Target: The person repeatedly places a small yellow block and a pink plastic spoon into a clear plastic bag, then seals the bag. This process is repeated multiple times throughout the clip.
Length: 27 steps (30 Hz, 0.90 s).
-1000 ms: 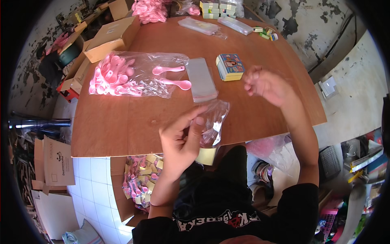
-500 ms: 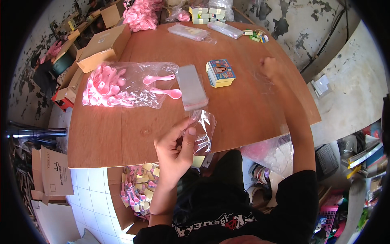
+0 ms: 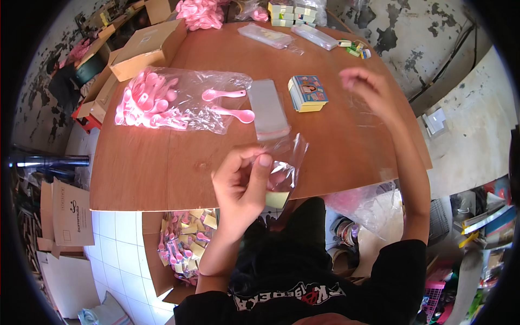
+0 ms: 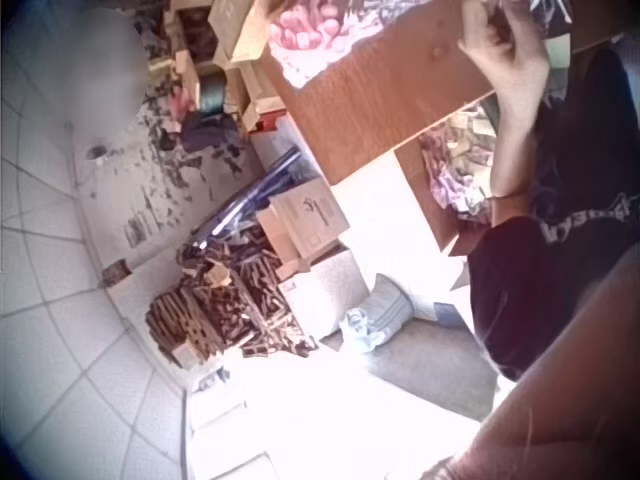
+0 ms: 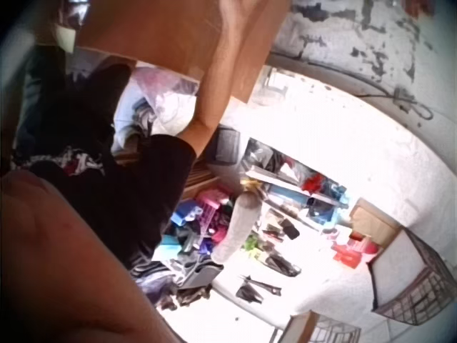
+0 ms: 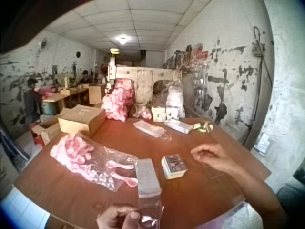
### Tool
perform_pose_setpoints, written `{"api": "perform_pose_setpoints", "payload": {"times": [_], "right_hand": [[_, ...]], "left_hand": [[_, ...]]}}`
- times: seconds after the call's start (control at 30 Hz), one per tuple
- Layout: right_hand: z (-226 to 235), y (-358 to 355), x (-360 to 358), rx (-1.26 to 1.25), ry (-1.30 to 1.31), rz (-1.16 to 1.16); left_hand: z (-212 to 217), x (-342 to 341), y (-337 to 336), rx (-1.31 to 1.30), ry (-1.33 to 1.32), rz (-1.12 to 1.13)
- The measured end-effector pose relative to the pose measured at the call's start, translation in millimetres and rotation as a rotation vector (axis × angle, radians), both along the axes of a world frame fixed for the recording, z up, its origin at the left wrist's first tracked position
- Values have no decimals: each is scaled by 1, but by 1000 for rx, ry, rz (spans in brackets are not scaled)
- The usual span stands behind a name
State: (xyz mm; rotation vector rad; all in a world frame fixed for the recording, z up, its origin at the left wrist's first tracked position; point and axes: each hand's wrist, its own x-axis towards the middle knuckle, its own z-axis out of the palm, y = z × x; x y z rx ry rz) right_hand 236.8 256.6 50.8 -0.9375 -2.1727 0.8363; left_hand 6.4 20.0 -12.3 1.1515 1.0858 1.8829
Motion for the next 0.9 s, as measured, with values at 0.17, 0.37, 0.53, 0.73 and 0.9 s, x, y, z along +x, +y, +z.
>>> {"api": "perform_pose_setpoints", "payload": {"times": [0.17,0.37,0.53,0.73,0.9], "right_hand": [[-6,-137,-69,-249,80,432],[-24,-141,-91,410,292,301],[-36,-134,-98,197,278,355],[-34,-134,-96,-124,339,365],[-43,-133,-84,-374,335,291]], "left_hand": [[-8,-6,25,170,70,114],[-6,-8,14,243,-1,-8],[-16,-27,14,146,220,-11],[-21,-26,16,73,-2,-185],[-21,-23,21,45,-35,-134]]}}
